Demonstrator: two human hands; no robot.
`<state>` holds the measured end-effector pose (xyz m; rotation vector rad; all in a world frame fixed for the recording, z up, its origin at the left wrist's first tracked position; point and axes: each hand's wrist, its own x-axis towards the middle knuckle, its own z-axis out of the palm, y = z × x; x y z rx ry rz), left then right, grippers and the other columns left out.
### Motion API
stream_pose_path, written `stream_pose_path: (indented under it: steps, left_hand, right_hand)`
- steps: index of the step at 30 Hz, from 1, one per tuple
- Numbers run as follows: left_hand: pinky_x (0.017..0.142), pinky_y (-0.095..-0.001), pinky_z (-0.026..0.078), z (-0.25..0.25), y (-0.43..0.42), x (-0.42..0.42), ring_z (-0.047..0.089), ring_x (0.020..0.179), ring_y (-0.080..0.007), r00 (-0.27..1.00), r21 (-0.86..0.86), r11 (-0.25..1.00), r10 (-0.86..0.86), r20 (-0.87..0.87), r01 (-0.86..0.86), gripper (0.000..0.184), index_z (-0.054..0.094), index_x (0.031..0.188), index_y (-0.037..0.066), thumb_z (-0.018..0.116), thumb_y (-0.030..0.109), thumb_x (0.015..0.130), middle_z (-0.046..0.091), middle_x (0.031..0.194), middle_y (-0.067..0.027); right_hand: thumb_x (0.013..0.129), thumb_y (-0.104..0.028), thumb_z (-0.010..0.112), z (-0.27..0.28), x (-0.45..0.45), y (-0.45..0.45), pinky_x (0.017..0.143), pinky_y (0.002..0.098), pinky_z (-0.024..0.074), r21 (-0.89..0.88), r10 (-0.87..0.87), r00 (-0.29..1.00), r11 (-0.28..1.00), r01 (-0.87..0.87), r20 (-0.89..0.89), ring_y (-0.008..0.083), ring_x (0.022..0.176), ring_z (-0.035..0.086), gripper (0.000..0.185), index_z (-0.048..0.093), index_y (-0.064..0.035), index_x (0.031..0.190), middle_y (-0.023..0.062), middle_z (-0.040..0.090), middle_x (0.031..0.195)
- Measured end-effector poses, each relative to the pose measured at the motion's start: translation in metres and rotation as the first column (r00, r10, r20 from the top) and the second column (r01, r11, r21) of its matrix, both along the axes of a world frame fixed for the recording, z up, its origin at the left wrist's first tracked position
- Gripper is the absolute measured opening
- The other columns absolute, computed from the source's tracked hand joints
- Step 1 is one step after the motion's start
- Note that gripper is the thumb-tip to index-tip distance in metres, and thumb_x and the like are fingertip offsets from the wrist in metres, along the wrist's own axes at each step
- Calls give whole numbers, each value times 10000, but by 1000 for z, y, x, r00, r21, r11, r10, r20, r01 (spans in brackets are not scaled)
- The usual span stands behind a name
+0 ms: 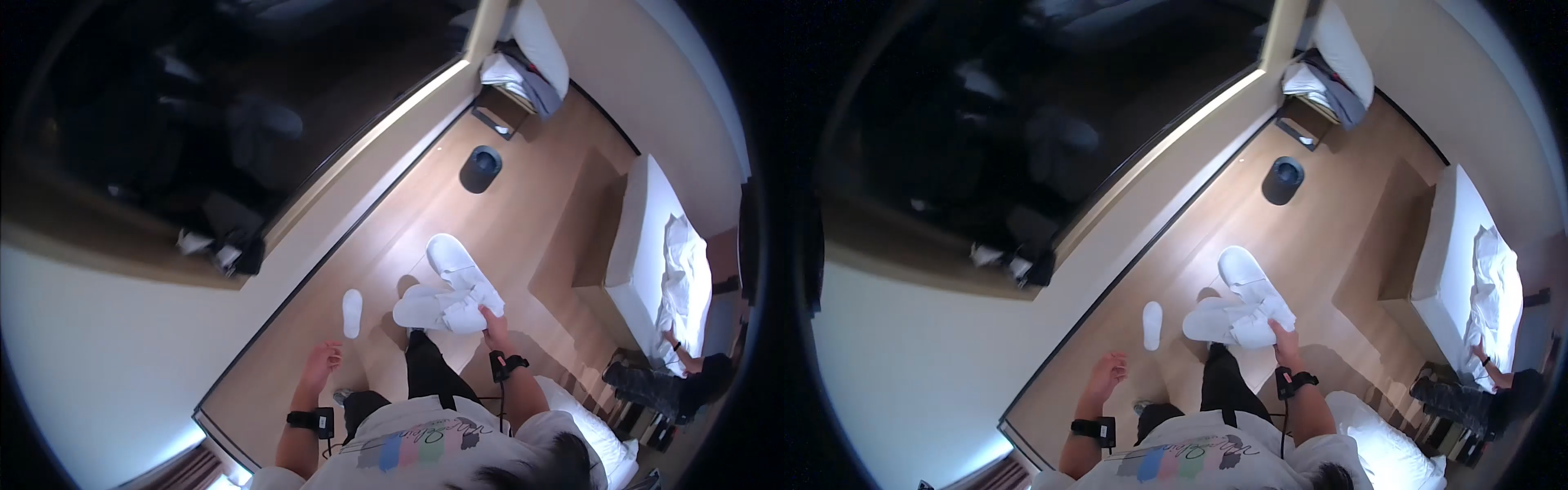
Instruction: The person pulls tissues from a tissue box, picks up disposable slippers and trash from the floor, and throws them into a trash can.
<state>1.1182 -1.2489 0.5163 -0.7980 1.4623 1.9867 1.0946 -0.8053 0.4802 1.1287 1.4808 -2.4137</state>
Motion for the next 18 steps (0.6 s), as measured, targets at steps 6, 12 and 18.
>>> stream_pose_path:
  steps: [6,12,18]
  left_hand:
    - [704,-261,470,32,45,-54,553,742,-112,992,127,987,-110,55,102,219,561,1059,73,440,152,895,581,860,-14]
    - [607,-240,457,15,-7,-54,534,692,-96,958,-181,964,227,174,-196,208,561,1029,88,462,214,897,558,797,-5]
    - [584,-235,454,-48,5,-107,541,717,-106,962,163,986,-72,265,29,252,542,968,78,466,310,903,556,822,-25]
  right_hand:
    - [779,-94,677,-31,-64,106,821,333,494,226,-314,947,919,323,-74,217,1015,580,520,466,10,1243,98,573,1142]
    - [778,-171,689,-20,-162,166,838,328,452,570,-571,811,628,530,-126,230,965,601,420,580,76,1100,137,632,1063]
    - [796,-142,654,-51,-242,222,865,322,437,624,-631,752,514,588,-189,224,1014,579,458,526,106,1159,148,599,1127]
